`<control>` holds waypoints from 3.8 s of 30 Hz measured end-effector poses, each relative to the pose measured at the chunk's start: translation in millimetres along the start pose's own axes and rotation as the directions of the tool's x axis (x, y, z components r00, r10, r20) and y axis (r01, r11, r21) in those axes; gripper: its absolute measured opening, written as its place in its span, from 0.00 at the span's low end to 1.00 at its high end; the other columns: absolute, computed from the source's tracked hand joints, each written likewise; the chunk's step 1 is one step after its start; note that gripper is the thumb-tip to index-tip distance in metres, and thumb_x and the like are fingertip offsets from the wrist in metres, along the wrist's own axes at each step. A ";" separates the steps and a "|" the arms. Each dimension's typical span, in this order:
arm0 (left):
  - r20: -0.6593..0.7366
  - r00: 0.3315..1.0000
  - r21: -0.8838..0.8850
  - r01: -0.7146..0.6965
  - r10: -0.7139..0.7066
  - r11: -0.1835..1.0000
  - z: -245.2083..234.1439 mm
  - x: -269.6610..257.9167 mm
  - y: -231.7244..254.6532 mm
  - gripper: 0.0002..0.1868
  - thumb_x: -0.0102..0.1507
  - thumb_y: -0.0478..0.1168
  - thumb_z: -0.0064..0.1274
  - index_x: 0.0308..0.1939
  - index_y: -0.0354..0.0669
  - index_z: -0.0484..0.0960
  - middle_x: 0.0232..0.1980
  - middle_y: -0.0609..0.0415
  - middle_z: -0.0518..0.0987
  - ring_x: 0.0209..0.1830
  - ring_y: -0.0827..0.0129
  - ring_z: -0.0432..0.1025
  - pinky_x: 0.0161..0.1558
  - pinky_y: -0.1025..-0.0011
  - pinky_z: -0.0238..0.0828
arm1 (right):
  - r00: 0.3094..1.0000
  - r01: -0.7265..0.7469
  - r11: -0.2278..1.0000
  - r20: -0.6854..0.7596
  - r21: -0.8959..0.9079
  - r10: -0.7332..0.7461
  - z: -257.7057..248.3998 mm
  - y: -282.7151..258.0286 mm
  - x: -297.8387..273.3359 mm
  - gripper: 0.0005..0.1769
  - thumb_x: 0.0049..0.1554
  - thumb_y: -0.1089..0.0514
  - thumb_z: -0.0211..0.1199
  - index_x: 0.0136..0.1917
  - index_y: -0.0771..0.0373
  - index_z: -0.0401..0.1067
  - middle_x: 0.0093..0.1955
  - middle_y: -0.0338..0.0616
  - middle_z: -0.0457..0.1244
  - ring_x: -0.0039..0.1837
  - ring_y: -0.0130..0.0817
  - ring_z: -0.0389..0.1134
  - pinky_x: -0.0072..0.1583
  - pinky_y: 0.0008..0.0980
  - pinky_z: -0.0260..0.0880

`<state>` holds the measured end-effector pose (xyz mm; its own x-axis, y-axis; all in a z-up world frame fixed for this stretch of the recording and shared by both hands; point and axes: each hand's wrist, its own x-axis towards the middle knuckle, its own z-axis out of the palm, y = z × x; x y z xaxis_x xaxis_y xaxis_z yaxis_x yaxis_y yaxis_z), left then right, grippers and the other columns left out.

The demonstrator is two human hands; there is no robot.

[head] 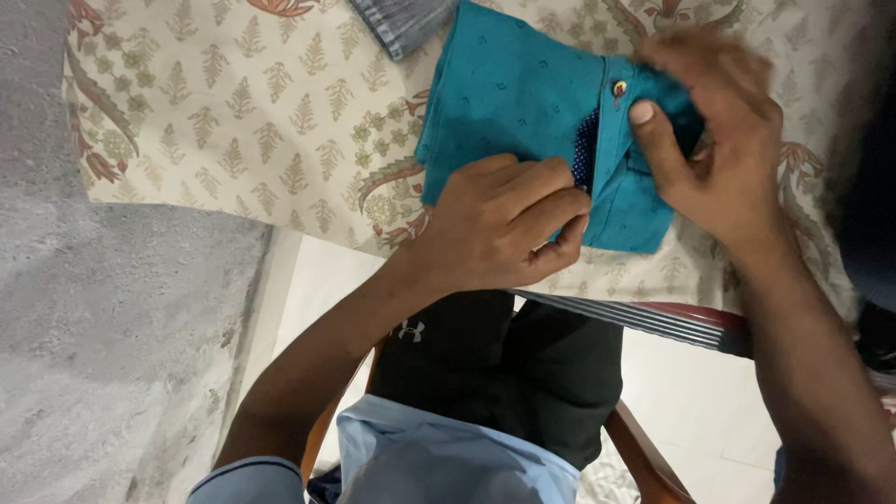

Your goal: The person folds a white shirt, a black t-shirt, and a teal shirt on a table. They smooth the fabric and fold the sleeves and body of each garment into neat rectangles.

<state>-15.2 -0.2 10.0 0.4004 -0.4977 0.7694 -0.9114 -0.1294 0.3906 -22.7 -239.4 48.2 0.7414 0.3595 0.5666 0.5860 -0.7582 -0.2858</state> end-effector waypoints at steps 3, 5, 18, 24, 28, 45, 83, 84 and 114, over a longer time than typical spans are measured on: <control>0.001 1.000 -0.017 0.014 -0.014 1.000 1.3 0.2 2.8 0.07 0.63 0.35 0.65 0.41 0.42 0.81 0.43 0.56 0.76 0.34 0.69 0.73 0.36 0.69 0.69 | 0.993 -0.113 0.974 0.059 0.198 0.103 -1.1 1.9 -10.5 0.12 0.70 0.67 0.67 0.65 0.70 0.72 0.59 0.54 0.66 0.59 0.43 0.71 0.60 0.34 0.72; -0.016 0.998 -0.047 0.057 -0.058 0.997 -0.2 1.1 5.0 0.08 0.64 0.37 0.66 0.42 0.41 0.82 0.43 0.55 0.76 0.33 0.69 0.73 0.35 0.70 0.70 | 0.995 -0.098 0.970 -0.003 0.222 0.101 -2.9 0.5 -16.6 0.11 0.69 0.68 0.68 0.63 0.71 0.72 0.59 0.55 0.67 0.58 0.43 0.71 0.58 0.33 0.72; -0.250 0.958 -0.112 0.114 -0.139 0.987 -3.6 1.2 15.6 0.17 0.67 0.40 0.68 0.54 0.35 0.82 0.53 0.49 0.80 0.41 0.71 0.79 0.36 0.76 0.78 | 0.910 0.337 0.931 -0.302 0.139 -0.285 1.3 -12.7 -12.0 0.12 0.57 0.72 0.68 0.49 0.68 0.66 0.49 0.58 0.62 0.53 0.49 0.71 0.53 0.46 0.77; -0.172 0.896 -0.368 0.327 -0.409 0.870 1.8 -2.0 6.5 0.14 0.67 0.38 0.66 0.51 0.35 0.81 0.46 0.52 0.83 0.29 0.82 0.74 0.27 0.82 0.67 | 0.985 0.121 0.969 -0.148 0.217 -0.090 2.9 -24.3 -9.2 0.11 0.60 0.73 0.66 0.54 0.72 0.67 0.55 0.61 0.63 0.56 0.48 0.71 0.55 0.42 0.76; -0.165 0.880 -0.415 0.347 -0.444 0.841 6.9 -6.5 0.5 0.07 0.70 0.35 0.65 0.47 0.38 0.82 0.40 0.56 0.80 0.21 0.86 0.66 0.23 0.81 0.57 | 0.985 0.163 0.959 -0.098 0.231 -0.144 8.6 -17.5 -7.3 0.11 0.62 0.71 0.70 0.56 0.70 0.70 0.59 0.58 0.64 0.58 0.45 0.71 0.55 0.37 0.74; -0.012 0.863 -0.616 0.391 -0.505 0.684 5.5 -8.1 -6.2 0.04 0.73 0.32 0.59 0.51 0.38 0.81 0.42 0.59 0.78 0.27 0.86 0.65 0.28 0.83 0.59 | 0.952 0.210 0.957 -0.181 -0.200 -0.247 -1.4 -31.4 -9.6 0.15 0.50 0.66 0.77 0.46 0.68 0.73 0.54 0.57 0.62 0.55 0.51 0.67 0.55 0.48 0.68; 0.005 0.930 -0.488 0.324 -0.369 0.811 4.6 -9.3 -6.9 0.09 0.74 0.34 0.59 0.56 0.43 0.76 0.50 0.58 0.74 0.32 0.83 0.69 0.30 0.81 0.61 | 0.991 0.095 0.994 -0.102 0.047 -0.090 10.4 -39.3 -14.5 0.13 0.60 0.70 0.76 0.51 0.68 0.72 0.54 0.53 0.59 0.57 0.43 0.60 0.54 0.40 0.61; -0.014 0.932 -0.460 0.315 -0.361 0.830 5.8 -9.5 -7.2 0.10 0.74 0.34 0.59 0.57 0.43 0.76 0.51 0.58 0.75 0.32 0.84 0.70 0.30 0.82 0.63 | 0.993 0.071 0.996 -0.095 0.052 -0.066 11.6 -39.0 -16.5 0.12 0.61 0.70 0.76 0.51 0.68 0.72 0.55 0.53 0.58 0.57 0.42 0.60 0.54 0.39 0.62; -0.103 0.916 -0.478 0.296 -0.388 0.827 4.4 -10.2 -5.3 0.07 0.74 0.33 0.58 0.55 0.43 0.79 0.49 0.59 0.77 0.28 0.86 0.70 0.27 0.84 0.63 | 0.989 0.141 0.990 -0.047 -0.028 -0.142 9.0 -42.6 -19.8 0.19 0.58 0.52 0.72 0.54 0.70 0.81 0.56 0.54 0.63 0.61 0.47 0.62 0.62 0.46 0.63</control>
<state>-14.9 1.7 -2.0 0.7298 -0.3174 0.6055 -0.5896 0.1559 0.7925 -59.5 -209.3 42.2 0.6345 0.4378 0.6370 0.6753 -0.7148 -0.1814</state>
